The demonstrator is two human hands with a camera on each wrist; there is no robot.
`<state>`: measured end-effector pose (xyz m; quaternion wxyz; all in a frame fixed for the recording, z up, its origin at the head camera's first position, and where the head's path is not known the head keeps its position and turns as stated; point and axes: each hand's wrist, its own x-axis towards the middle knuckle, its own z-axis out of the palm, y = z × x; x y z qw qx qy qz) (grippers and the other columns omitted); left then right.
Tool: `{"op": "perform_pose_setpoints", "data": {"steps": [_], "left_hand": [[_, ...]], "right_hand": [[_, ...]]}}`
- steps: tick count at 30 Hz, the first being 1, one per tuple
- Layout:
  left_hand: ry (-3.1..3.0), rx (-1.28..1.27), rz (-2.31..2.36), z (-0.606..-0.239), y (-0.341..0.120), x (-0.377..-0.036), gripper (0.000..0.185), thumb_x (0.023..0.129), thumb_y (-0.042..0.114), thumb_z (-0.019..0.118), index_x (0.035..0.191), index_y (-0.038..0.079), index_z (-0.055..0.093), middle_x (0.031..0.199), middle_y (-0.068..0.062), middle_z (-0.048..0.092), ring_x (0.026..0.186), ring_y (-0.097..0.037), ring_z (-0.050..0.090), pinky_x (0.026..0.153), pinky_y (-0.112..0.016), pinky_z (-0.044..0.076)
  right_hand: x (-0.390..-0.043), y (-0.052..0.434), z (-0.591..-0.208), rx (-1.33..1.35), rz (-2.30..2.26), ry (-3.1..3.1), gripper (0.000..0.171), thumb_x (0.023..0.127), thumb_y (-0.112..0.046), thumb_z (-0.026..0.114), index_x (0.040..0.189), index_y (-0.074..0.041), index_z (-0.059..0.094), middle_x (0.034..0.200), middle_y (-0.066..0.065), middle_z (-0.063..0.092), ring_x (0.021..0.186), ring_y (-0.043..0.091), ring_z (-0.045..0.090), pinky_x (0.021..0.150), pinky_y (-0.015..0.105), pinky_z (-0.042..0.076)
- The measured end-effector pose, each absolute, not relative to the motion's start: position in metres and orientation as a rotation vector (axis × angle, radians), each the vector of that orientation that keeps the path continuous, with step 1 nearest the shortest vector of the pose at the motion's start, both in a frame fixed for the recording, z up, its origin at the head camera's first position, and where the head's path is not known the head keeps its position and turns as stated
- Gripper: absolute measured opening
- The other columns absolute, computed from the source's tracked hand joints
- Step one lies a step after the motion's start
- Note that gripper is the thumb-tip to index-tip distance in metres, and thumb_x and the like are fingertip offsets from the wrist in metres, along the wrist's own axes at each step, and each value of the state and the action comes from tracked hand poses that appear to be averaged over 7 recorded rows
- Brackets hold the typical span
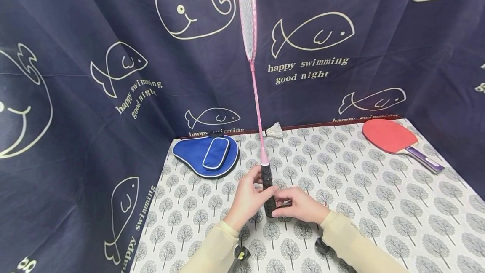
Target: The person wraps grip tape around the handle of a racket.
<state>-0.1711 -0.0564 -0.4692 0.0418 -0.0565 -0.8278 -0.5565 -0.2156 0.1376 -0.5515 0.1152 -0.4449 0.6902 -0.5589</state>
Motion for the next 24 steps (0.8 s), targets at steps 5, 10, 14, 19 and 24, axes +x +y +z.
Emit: {"op": "perform_pose_setpoints", "data": {"steps": [5,10,14,19,24], "left_hand": [[-2.582,-0.177,-1.576,-0.4681,-0.0572,-0.1714,0.029,0.084,0.016,0.087,0.105,0.021,0.068,0.092,0.005,0.065,0.086,-0.012,0.065,0.070,-0.027,0.062],[-2.569,-0.204,-1.615,-0.4678,-0.0569,-0.1716,0.023,0.086,0.012,0.085,0.100,0.019,0.068,0.089,0.003,0.066,0.082,-0.012,0.066,0.067,-0.029,0.063],[-2.562,-0.202,-1.642,-0.4678,-0.0575,-0.1711,0.023,0.087,0.012,0.084,0.103,0.016,0.069,0.089,0.002,0.066,0.079,-0.012,0.067,0.065,-0.030,0.063],[-2.553,-0.224,-1.663,-0.4677,-0.0588,-0.1714,0.022,0.087,0.008,0.083,0.104,0.012,0.069,0.091,0.000,0.065,0.080,-0.013,0.067,0.067,-0.030,0.063],[-2.572,-0.218,-1.645,-0.4674,-0.0590,-0.1718,0.022,0.087,0.007,0.083,0.103,0.013,0.069,0.092,0.001,0.066,0.083,-0.012,0.067,0.069,-0.029,0.063]], "right_hand": [[-0.2136,0.1369,-0.5512,-1.234,-1.629,2.060,0.019,0.084,-0.026,0.088,0.100,-0.019,0.078,0.089,-0.007,0.076,0.073,0.008,0.068,0.068,0.029,0.059],[-0.2132,0.1395,-0.5527,-1.163,-1.653,2.001,0.026,0.084,-0.024,0.088,0.107,-0.016,0.079,0.089,0.000,0.077,0.065,0.010,0.068,0.057,0.027,0.058],[-0.2144,0.1431,-0.5549,-1.193,-1.661,1.923,0.031,0.089,-0.020,0.084,0.117,-0.010,0.076,0.102,0.003,0.077,0.077,0.014,0.074,0.068,0.031,0.062],[-0.2161,0.1462,-0.5558,-1.294,-1.661,1.824,0.034,0.094,-0.007,0.077,0.127,-0.002,0.070,0.118,0.008,0.075,0.102,0.023,0.075,0.090,0.039,0.060],[-0.2165,0.1462,-0.5555,-1.245,-1.659,1.796,0.033,0.095,-0.007,0.075,0.127,-0.001,0.070,0.119,0.010,0.074,0.102,0.025,0.075,0.088,0.038,0.061]]}}
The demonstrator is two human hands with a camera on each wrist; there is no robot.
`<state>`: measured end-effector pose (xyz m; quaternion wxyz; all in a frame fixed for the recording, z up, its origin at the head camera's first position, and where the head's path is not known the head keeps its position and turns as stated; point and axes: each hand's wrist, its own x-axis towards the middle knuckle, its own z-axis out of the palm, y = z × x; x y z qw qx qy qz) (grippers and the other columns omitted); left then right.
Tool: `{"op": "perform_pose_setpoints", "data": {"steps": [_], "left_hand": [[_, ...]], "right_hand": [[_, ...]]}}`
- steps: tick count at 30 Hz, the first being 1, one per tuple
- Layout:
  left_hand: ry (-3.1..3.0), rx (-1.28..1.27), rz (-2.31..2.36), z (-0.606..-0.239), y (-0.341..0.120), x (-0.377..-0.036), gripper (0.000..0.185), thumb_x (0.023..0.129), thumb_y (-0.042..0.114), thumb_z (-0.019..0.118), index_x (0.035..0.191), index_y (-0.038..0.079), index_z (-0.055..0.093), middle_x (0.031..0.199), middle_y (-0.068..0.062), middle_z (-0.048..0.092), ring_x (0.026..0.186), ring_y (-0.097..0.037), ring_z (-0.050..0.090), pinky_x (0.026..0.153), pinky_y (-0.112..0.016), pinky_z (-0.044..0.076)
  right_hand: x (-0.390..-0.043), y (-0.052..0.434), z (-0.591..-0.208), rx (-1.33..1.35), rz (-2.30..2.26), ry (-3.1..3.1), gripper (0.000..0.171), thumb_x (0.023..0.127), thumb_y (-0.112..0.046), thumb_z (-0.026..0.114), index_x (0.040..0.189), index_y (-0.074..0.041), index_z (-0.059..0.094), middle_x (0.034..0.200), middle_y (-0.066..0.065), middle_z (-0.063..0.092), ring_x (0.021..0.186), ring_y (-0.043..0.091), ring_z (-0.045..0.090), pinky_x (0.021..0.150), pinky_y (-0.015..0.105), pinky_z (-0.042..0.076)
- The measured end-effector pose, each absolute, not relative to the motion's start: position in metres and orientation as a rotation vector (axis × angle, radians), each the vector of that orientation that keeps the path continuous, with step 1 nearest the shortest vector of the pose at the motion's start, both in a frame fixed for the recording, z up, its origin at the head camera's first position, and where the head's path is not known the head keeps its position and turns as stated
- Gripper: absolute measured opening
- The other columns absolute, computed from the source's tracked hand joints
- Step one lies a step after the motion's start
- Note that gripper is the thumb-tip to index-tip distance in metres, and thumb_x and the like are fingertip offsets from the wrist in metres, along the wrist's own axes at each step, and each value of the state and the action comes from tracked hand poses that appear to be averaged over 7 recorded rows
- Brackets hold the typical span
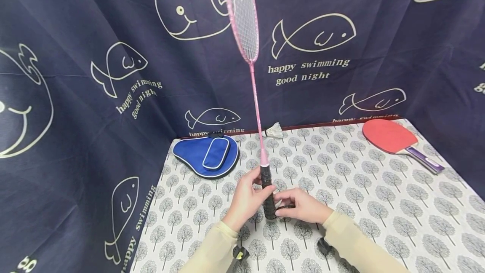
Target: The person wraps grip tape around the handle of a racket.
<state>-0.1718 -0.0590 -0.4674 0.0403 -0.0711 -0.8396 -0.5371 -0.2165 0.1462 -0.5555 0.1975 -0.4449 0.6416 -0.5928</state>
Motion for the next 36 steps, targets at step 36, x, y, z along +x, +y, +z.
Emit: {"op": "perform_pose_setpoints", "data": {"steps": [36], "left_hand": [[-2.463,-0.186,-1.876,-0.4716,-0.0591,-0.1728,0.048,0.088,-0.001,0.072,0.132,0.017,0.065,0.114,-0.003,0.064,0.100,-0.022,0.067,0.078,-0.034,0.063]], "right_hand": [[-0.2147,0.1438,-0.5578,-1.083,-1.737,1.676,0.033,0.089,-0.004,0.080,0.110,0.000,0.056,0.109,0.016,0.075,0.098,0.035,0.074,0.091,0.041,0.060]]}}
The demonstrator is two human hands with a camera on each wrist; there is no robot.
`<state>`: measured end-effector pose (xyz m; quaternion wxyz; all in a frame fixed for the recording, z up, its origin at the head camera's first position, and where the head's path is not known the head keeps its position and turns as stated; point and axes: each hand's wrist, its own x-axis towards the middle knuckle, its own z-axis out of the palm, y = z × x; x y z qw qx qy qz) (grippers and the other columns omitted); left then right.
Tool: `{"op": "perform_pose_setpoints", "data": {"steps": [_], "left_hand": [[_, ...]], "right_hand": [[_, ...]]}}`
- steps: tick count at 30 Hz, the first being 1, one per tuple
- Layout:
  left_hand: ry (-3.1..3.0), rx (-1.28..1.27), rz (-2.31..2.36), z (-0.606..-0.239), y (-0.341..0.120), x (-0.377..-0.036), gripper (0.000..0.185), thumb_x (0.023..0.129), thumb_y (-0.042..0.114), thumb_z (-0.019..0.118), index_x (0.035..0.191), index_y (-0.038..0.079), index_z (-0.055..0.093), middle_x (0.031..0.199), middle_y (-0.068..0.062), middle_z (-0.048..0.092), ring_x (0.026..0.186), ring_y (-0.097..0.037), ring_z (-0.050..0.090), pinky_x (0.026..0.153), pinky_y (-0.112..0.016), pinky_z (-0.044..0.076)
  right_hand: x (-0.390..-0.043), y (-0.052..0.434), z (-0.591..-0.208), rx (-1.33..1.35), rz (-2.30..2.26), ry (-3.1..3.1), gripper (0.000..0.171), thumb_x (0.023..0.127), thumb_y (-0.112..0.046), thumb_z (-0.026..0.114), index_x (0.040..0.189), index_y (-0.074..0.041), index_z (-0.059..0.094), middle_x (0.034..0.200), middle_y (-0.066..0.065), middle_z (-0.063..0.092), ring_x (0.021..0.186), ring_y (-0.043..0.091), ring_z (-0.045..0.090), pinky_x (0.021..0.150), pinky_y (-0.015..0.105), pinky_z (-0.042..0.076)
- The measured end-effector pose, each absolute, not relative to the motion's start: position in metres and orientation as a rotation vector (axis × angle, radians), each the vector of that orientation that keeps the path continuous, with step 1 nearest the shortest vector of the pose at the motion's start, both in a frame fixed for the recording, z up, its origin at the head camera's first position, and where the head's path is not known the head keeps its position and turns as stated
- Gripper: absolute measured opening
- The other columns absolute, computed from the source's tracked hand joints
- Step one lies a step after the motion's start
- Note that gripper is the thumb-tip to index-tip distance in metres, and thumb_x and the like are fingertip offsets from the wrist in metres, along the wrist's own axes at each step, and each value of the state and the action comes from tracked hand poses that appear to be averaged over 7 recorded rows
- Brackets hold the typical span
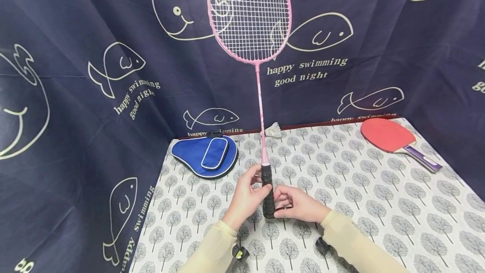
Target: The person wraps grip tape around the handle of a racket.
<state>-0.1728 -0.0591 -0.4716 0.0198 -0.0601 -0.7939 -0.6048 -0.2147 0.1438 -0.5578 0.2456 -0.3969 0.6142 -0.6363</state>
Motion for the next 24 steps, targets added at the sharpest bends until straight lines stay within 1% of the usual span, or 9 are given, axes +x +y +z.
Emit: {"op": "perform_pose_setpoints", "data": {"steps": [5,8,12,15,20,24], "left_hand": [[-2.484,-0.170,-1.868,-0.4691,-0.0594,-0.1730,0.047,0.089,0.000,0.072,0.132,0.019,0.065,0.113,-0.002,0.065,0.100,-0.021,0.067,0.079,-0.034,0.063],[-2.486,-0.173,-1.852,-0.4681,-0.0589,-0.1733,0.047,0.088,-0.001,0.071,0.131,0.017,0.066,0.111,-0.002,0.065,0.100,-0.020,0.067,0.081,-0.034,0.063],[-2.473,-0.197,-1.862,-0.4687,-0.0579,-0.1738,0.048,0.087,-0.004,0.070,0.132,0.011,0.066,0.110,-0.004,0.066,0.099,-0.022,0.067,0.083,-0.033,0.062],[-2.463,-0.203,-1.881,-0.4694,-0.0570,-0.1741,0.049,0.087,-0.006,0.069,0.133,0.008,0.065,0.109,-0.006,0.066,0.099,-0.023,0.067,0.083,-0.033,0.062],[-2.465,-0.172,-1.873,-0.4702,-0.0559,-0.1738,0.050,0.085,-0.006,0.069,0.132,0.010,0.065,0.109,-0.004,0.066,0.097,-0.022,0.067,0.082,-0.032,0.062],[-2.482,-0.162,-1.839,-0.4707,-0.0543,-0.1729,0.047,0.084,0.000,0.078,0.128,0.012,0.064,0.105,-0.003,0.066,0.094,-0.019,0.067,0.079,-0.032,0.063]], "right_hand": [[-0.2152,0.1445,-0.5562,-1.110,-1.719,1.651,0.031,0.091,-0.004,0.078,0.113,0.000,0.056,0.113,0.018,0.075,0.103,0.035,0.073,0.095,0.042,0.058],[-0.2160,0.1440,-0.5566,-1.113,-1.716,1.675,0.032,0.091,-0.005,0.078,0.115,-0.001,0.057,0.112,0.016,0.075,0.103,0.032,0.074,0.095,0.041,0.058],[-0.2168,0.1429,-0.5579,-1.141,-1.707,1.714,0.046,0.090,-0.006,0.079,0.130,0.003,0.058,0.109,0.014,0.075,0.100,0.028,0.074,0.094,0.040,0.058],[-0.2168,0.1418,-0.5579,-1.166,-1.682,1.721,0.052,0.091,-0.007,0.079,0.138,0.005,0.058,0.112,0.011,0.075,0.098,0.026,0.075,0.092,0.039,0.059],[-0.2151,0.1403,-0.5543,-1.168,-1.650,1.738,0.047,0.092,-0.011,0.079,0.134,0.006,0.064,0.114,0.009,0.076,0.097,0.023,0.076,0.089,0.038,0.061],[-0.2136,0.1397,-0.5506,-1.173,-1.630,1.809,0.041,0.091,-0.015,0.080,0.126,0.004,0.070,0.109,0.008,0.077,0.096,0.020,0.075,0.089,0.036,0.061]]}}
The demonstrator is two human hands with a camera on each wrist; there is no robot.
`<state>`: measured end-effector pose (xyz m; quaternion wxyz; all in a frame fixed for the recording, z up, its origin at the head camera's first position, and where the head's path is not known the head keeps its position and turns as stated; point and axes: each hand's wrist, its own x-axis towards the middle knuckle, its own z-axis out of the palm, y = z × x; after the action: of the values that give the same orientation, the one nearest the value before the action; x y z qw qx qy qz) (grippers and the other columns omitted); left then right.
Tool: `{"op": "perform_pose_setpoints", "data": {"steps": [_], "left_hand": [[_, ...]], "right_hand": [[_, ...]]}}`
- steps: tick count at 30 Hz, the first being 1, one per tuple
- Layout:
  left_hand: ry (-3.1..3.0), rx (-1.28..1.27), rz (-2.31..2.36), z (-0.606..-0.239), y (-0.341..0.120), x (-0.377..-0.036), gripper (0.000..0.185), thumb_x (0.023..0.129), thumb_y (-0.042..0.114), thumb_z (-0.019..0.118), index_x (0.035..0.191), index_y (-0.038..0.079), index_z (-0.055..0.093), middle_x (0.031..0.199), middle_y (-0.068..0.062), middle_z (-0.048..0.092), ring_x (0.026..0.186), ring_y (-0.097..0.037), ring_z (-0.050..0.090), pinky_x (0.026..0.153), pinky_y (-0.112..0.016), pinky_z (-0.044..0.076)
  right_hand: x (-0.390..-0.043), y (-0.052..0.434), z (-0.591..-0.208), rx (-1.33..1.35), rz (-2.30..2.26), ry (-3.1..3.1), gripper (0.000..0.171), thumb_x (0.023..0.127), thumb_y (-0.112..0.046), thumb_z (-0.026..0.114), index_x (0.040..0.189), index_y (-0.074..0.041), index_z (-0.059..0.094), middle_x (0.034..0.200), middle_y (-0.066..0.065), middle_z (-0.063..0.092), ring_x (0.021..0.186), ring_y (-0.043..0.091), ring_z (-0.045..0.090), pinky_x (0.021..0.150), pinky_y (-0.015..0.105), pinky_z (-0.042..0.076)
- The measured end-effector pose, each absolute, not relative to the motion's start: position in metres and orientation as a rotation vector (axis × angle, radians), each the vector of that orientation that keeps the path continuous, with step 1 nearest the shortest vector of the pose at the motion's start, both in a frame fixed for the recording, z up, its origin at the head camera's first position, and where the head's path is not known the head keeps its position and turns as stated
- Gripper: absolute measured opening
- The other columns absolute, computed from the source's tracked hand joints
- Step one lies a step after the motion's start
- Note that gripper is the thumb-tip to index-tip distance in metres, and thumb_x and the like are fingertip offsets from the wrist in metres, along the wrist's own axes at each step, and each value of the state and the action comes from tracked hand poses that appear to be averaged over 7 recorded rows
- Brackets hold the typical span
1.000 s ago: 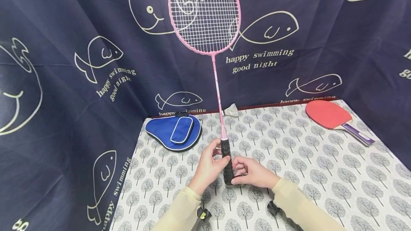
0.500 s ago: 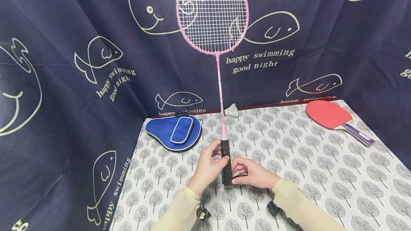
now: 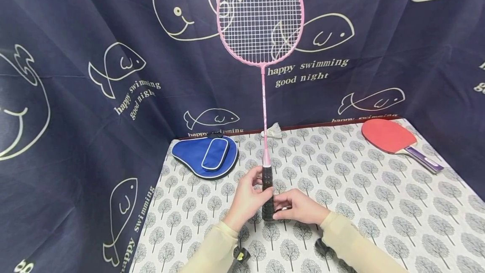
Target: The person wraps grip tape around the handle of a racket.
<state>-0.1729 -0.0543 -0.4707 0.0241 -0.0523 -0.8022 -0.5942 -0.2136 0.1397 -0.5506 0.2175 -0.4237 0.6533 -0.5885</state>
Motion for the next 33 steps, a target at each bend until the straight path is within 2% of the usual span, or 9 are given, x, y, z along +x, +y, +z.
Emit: {"op": "perform_pose_setpoints", "data": {"steps": [4,8,11,16,22,27,33], "left_hand": [[-2.546,-0.141,-1.702,-0.4710,-0.0549,-0.1744,0.049,0.082,0.011,0.087,0.124,0.018,0.064,0.100,0.001,0.065,0.088,-0.014,0.065,0.074,-0.029,0.062],[-2.618,-0.116,-1.524,-0.4706,-0.0556,-0.1741,0.051,0.080,0.018,0.091,0.123,0.022,0.064,0.098,0.007,0.064,0.086,-0.010,0.063,0.074,-0.027,0.058],[-2.625,-0.106,-1.506,-0.4705,-0.0563,-0.1746,0.053,0.080,0.016,0.090,0.126,0.022,0.065,0.097,0.008,0.066,0.088,-0.010,0.063,0.076,-0.026,0.058],[-2.598,-0.097,-1.559,-0.4697,-0.0582,-0.1760,0.054,0.081,0.012,0.089,0.130,0.019,0.067,0.095,0.005,0.067,0.085,-0.011,0.066,0.070,-0.027,0.061],[-2.576,-0.108,-1.583,-0.4702,-0.0601,-0.1766,0.049,0.083,0.009,0.087,0.127,0.019,0.069,0.094,0.003,0.068,0.084,-0.013,0.066,0.068,-0.028,0.062],[-2.574,-0.118,-1.590,-0.4700,-0.0595,-0.1771,0.046,0.084,0.008,0.086,0.126,0.017,0.069,0.094,0.002,0.068,0.085,-0.013,0.067,0.070,-0.027,0.062],[-2.556,-0.117,-1.610,-0.4703,-0.0590,-0.1759,0.057,0.083,0.005,0.085,0.134,0.010,0.061,0.098,0.002,0.070,0.090,-0.014,0.067,0.076,-0.027,0.061]], "right_hand": [[-0.2149,0.1382,-0.5484,-1.182,-1.603,1.891,0.032,0.091,-0.018,0.082,0.117,0.000,0.074,0.107,0.006,0.078,0.096,0.017,0.075,0.090,0.035,0.060],[-0.2140,0.1380,-0.5477,-1.184,-1.590,1.936,0.033,0.091,-0.020,0.082,0.116,-0.001,0.075,0.108,0.005,0.078,0.097,0.015,0.074,0.090,0.035,0.060],[-0.2145,0.1377,-0.5494,-1.148,-1.597,1.935,0.037,0.089,-0.021,0.083,0.120,-0.001,0.074,0.109,0.004,0.078,0.096,0.015,0.075,0.089,0.034,0.060],[-0.2160,0.1394,-0.5526,-1.093,-1.628,1.893,0.045,0.088,-0.017,0.085,0.126,0.003,0.071,0.110,0.007,0.078,0.098,0.017,0.075,0.090,0.035,0.060],[-0.2190,0.1429,-0.5529,-1.179,-1.607,1.863,0.050,0.092,-0.015,0.081,0.132,0.008,0.064,0.115,0.010,0.076,0.102,0.019,0.075,0.093,0.036,0.059],[-0.2198,0.1449,-0.5536,-1.198,-1.606,1.889,0.047,0.094,-0.016,0.079,0.132,0.007,0.065,0.116,0.010,0.076,0.103,0.018,0.074,0.092,0.036,0.059],[-0.2188,0.1460,-0.5531,-1.128,-1.632,1.893,0.043,0.092,-0.016,0.080,0.129,0.004,0.068,0.114,0.009,0.076,0.101,0.020,0.074,0.091,0.037,0.060]]}}
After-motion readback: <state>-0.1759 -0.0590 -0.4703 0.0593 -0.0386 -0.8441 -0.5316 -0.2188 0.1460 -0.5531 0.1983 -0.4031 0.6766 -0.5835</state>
